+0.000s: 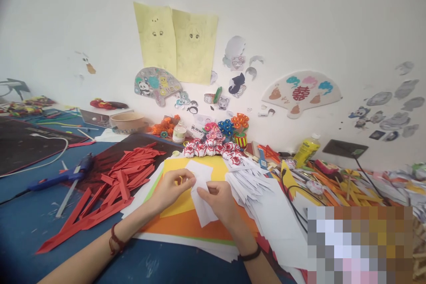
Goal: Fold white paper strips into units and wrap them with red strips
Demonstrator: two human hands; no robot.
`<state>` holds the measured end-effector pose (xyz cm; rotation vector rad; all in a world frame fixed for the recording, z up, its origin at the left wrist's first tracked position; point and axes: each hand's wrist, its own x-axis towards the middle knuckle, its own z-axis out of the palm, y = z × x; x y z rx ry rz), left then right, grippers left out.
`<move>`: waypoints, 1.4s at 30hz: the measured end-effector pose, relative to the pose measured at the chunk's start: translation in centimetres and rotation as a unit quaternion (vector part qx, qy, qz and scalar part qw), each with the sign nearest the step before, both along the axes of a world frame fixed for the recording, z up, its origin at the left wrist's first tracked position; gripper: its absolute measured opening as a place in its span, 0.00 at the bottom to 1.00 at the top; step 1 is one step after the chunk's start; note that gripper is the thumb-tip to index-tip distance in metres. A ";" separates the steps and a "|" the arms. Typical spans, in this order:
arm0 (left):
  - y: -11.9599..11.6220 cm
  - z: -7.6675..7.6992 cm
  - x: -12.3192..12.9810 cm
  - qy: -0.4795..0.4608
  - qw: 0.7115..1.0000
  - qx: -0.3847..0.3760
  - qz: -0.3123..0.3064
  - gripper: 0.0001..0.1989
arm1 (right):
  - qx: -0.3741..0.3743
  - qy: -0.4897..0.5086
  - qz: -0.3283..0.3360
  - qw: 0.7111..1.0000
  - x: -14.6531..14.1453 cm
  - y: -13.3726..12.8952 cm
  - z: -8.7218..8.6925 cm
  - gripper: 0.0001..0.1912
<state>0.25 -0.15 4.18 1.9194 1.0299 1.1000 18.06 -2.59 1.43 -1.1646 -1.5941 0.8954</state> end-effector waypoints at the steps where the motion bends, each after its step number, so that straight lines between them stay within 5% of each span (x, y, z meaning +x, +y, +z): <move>1: -0.1 0.0 0.1 0.001 1.000 0.007 0.001 0.11 | 0.000 -0.002 0.002 1.000 0.0 0.0 0.1 0.26; 6: -0.5 0.2 0.2 0.042 0.998 0.039 0.011 0.13 | -0.003 0.005 -0.005 1.000 0.1 -0.1 0.4 0.25; 12: -0.8 0.1 0.0 0.118 0.989 0.063 -0.057 0.15 | 0.000 0.015 0.000 1.000 0.6 0.1 0.3 0.22; 24: -0.5 -0.2 0.2 0.046 0.997 0.023 -0.064 0.12 | 0.022 -0.025 0.016 0.999 0.7 -0.1 0.8 0.23; 28: -0.2 -0.3 0.2 -0.063 0.995 -0.029 -0.078 0.13 | -0.006 0.025 -0.015 1.000 0.7 0.1 1.3 0.12; 33: 0.0 -0.1 0.3 -0.194 0.965 -0.173 -0.035 0.17 | -0.030 0.144 -0.115 0.982 0.2 0.7 0.8 0.39; 37: -0.1 -1.0 0.8 -0.244 0.941 -0.225 -0.070 0.18 | -0.070 0.154 -0.047 0.985 -0.8 0.4 0.0 0.24; 42: -0.4 -1.8 1.4 -0.199 0.956 -0.205 -0.058 0.18 | -0.026 0.129 -0.052 0.990 -0.8 0.0 0.1 0.16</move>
